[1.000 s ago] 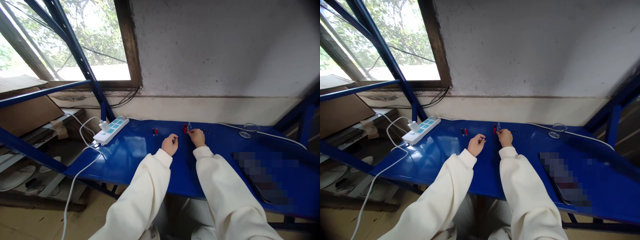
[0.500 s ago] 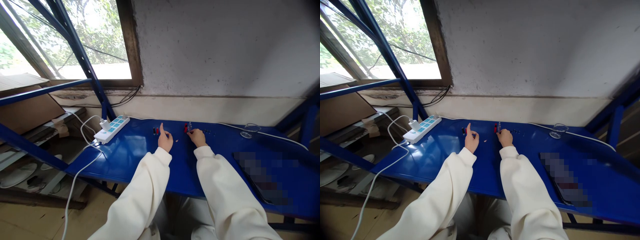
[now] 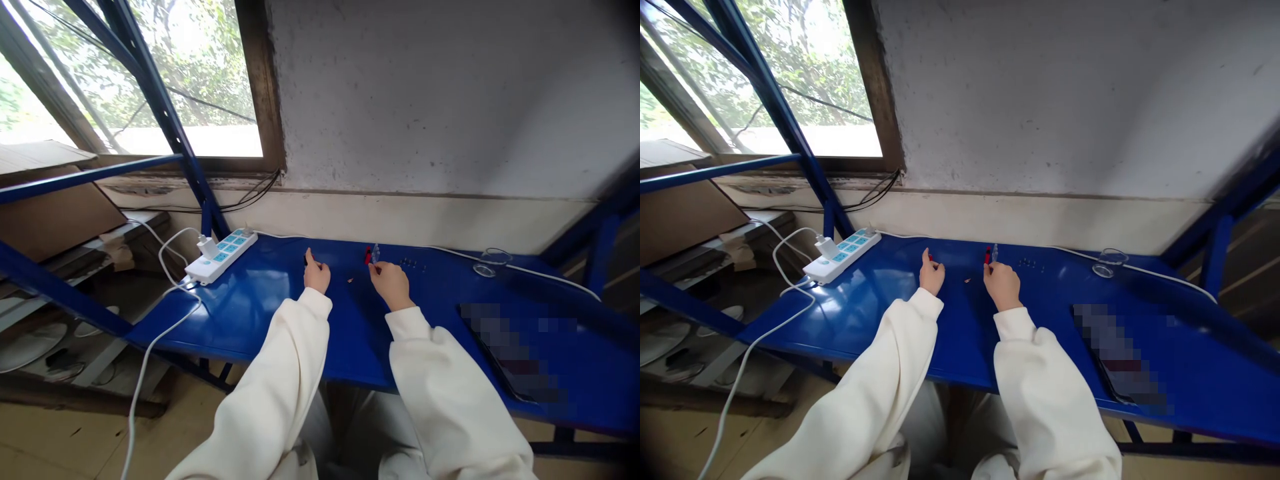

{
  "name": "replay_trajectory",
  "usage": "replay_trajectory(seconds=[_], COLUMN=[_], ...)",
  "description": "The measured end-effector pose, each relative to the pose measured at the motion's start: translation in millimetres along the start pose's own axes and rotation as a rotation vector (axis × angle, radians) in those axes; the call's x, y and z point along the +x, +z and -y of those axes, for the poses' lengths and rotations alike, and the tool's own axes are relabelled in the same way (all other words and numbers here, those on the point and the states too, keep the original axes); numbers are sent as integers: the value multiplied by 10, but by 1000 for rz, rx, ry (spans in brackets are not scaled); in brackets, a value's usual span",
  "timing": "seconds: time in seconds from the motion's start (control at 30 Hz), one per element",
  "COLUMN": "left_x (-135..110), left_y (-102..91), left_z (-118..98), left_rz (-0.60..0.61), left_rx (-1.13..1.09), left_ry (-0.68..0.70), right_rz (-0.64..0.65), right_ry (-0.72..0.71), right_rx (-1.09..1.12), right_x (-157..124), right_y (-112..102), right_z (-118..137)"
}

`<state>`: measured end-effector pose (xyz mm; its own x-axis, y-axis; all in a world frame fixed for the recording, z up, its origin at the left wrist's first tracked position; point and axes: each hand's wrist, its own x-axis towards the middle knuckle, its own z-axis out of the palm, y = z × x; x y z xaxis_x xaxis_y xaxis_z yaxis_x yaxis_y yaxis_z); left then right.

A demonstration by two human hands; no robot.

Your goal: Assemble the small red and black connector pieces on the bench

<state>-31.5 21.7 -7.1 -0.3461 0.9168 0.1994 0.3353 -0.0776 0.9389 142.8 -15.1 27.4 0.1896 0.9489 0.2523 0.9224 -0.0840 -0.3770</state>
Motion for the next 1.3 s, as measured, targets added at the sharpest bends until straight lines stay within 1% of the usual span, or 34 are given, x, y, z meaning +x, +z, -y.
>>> replay_trajectory(seconds=[0.2,0.3,0.37,0.47,0.57,0.67,0.77,0.83,1.0,1.13,1.2,1.3], left_x=[33,23,-3,-72,-158,-228,-258,-256,-219,-200,-195,-190], left_y=[37,81,112,124,86,44,34,39,38,37,42,52], left_z=[73,88,60,-41,-163,-244,-263,-254,-222,-202,-190,-173], left_rz=[-6,54,148,348,556,709,789,794,686,624,605,594], left_rx=[71,-4,-145,-452,-713,-819,-832,-836,-867,-884,-883,-877], left_ry=[68,71,2,-149,-218,-217,-209,-211,-216,-211,-198,-179], right_rz=[-5,-6,-13,-31,-10,14,-36,-79,-137,-100,-65,-46], right_ry=[-44,-64,-104,-163,-164,-212,-256,-256,-249,-308,-342,-375], right_rx=[36,80,134,256,394,491,543,562,581,587,519,398], right_x=[-54,-78,-90,-99,-108,-126,-139,-139,-118,-89,-73,-56], right_y=[71,110,140,192,233,244,240,239,241,268,291,319], right_z=[-23,-20,-5,26,54,72,80,79,63,23,-1,-26])
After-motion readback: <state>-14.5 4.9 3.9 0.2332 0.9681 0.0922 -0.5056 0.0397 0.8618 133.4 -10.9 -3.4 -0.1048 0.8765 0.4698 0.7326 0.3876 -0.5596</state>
